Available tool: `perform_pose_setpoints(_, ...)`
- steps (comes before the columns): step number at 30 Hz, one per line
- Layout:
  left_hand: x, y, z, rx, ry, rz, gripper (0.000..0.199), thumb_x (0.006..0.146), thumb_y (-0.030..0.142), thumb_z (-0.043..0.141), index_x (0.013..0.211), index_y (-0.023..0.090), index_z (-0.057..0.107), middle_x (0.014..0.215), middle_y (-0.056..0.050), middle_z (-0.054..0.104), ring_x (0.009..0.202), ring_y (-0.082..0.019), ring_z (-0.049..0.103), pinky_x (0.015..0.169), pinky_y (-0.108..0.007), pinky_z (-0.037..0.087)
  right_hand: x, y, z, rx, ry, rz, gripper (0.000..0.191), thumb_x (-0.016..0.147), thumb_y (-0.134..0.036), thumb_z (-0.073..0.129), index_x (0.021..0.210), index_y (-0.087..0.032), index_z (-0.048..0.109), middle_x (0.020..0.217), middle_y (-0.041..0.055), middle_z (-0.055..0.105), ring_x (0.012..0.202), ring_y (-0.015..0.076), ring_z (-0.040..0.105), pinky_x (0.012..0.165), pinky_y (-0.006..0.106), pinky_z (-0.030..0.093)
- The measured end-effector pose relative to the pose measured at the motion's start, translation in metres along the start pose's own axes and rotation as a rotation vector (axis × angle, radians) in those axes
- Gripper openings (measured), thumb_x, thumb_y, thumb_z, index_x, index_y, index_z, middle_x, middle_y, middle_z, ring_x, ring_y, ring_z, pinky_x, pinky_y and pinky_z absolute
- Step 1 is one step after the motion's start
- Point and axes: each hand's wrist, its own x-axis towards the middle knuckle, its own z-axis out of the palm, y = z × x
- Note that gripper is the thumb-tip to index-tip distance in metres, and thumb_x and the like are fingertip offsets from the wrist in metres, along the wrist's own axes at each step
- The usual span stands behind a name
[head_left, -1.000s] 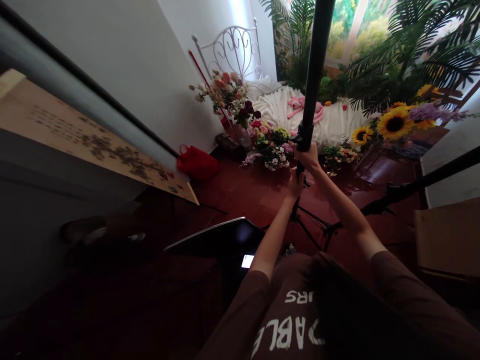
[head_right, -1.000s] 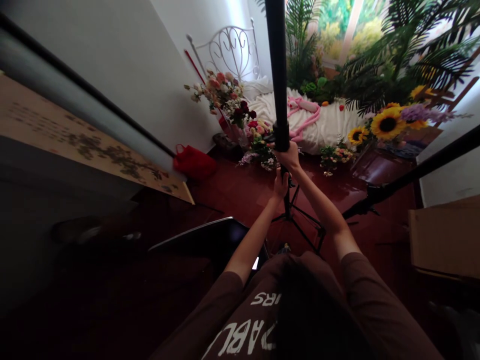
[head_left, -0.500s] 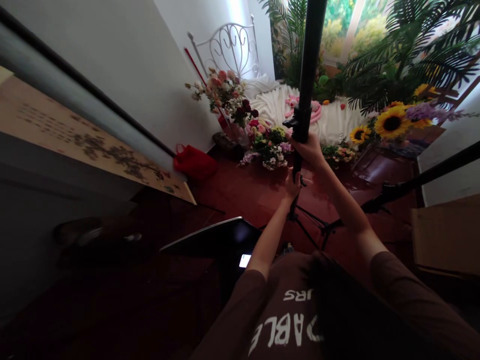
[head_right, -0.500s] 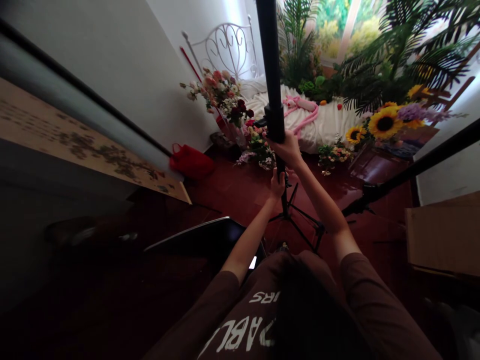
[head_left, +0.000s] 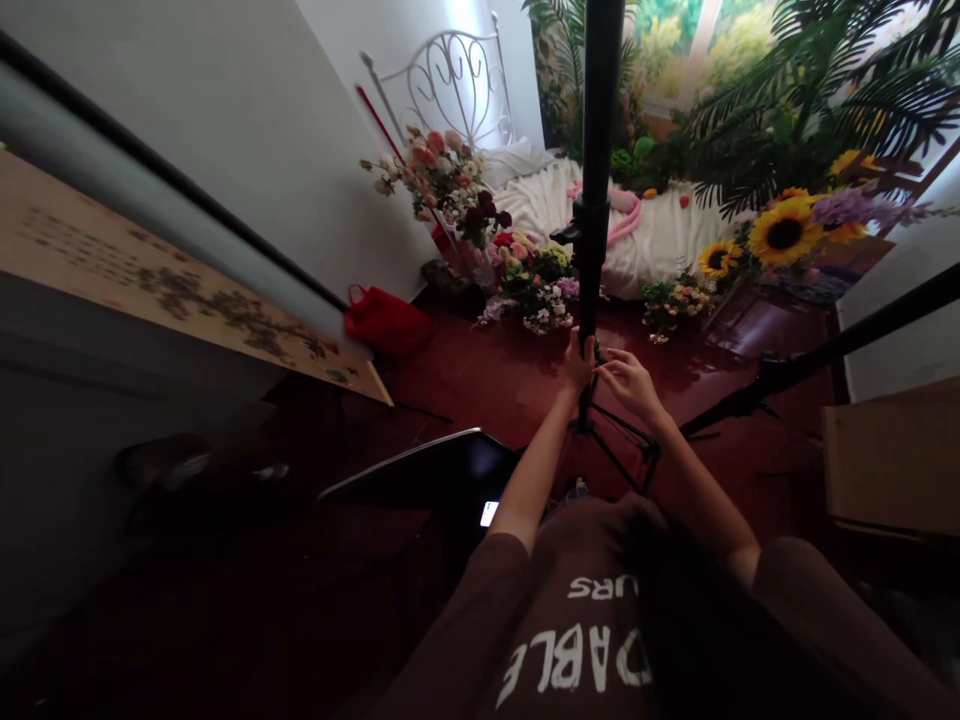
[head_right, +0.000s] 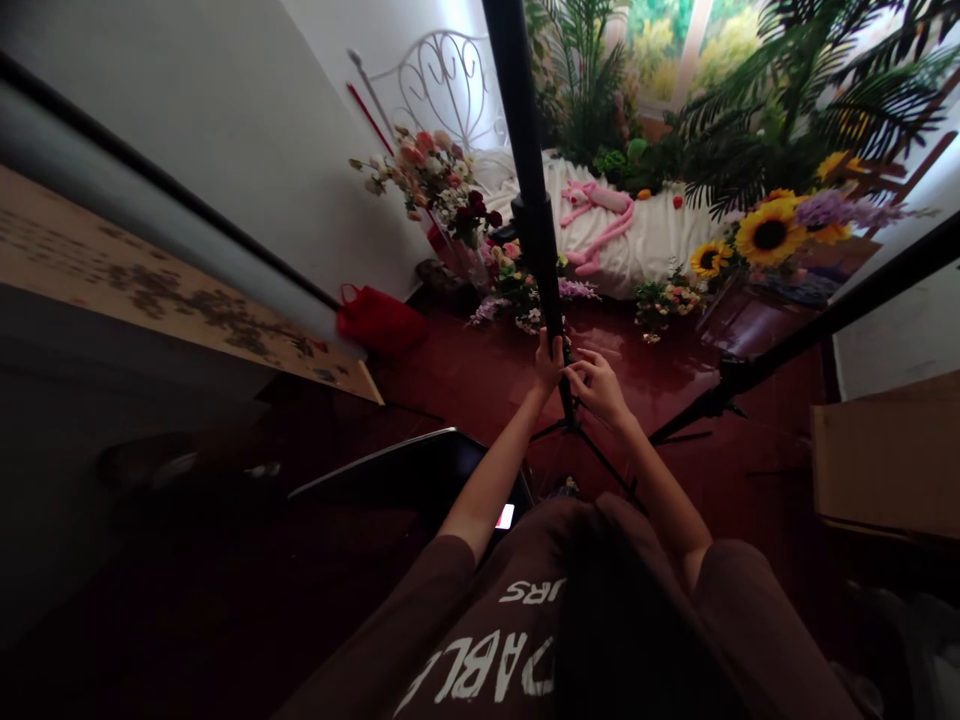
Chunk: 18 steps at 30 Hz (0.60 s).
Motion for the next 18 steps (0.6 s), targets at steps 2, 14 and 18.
perform_pose_setpoints(2, 0.0, -0.004, 0.001, 0.006, 0.004, 0.001, 0.056, 0.089, 0.07, 0.042, 0.114, 0.023, 0.059, 0.074, -0.002, 0.06, 0.061, -0.013, 0.055, 0.058, -0.025, 0.043, -0.009, 0.005, 0.005, 0.031, -0.013, 0.047, 0.037, 0.09, -0.052, 0.056, 0.098, -0.022, 0.075, 0.132, 0.0136, 0.06, 0.125, 0.0263, 0.058, 0.096, 0.039, 0.055)
perform_pose_setpoints(14, 0.001, -0.009, -0.001, -0.01, -0.014, -0.007, 0.059, 0.086, 0.072, 0.045, 0.113, 0.022, 0.06, 0.083, -0.006, 0.067, 0.07, -0.015, 0.062, 0.067, -0.027, 0.05, -0.021, 0.005, 0.028, 0.333, 0.05, 0.222, 0.06, 0.09, -0.046, 0.054, 0.145, -0.023, 0.046, 0.125, 0.0102, 0.068, 0.111, 0.0217, 0.067, 0.09, 0.036, 0.058)
perform_pose_setpoints(18, 0.001, -0.007, -0.003, -0.024, -0.032, 0.006, 0.054, 0.088, 0.07, 0.044, 0.107, 0.022, 0.06, 0.084, -0.007, 0.065, 0.073, -0.015, 0.062, 0.068, -0.026, 0.05, -0.024, 0.003, 0.027, 0.103, 0.079, 0.168, 0.058, 0.091, -0.035, 0.055, 0.147, -0.022, 0.046, 0.121, 0.0101, 0.071, 0.105, 0.0221, 0.07, 0.093, 0.037, 0.056)
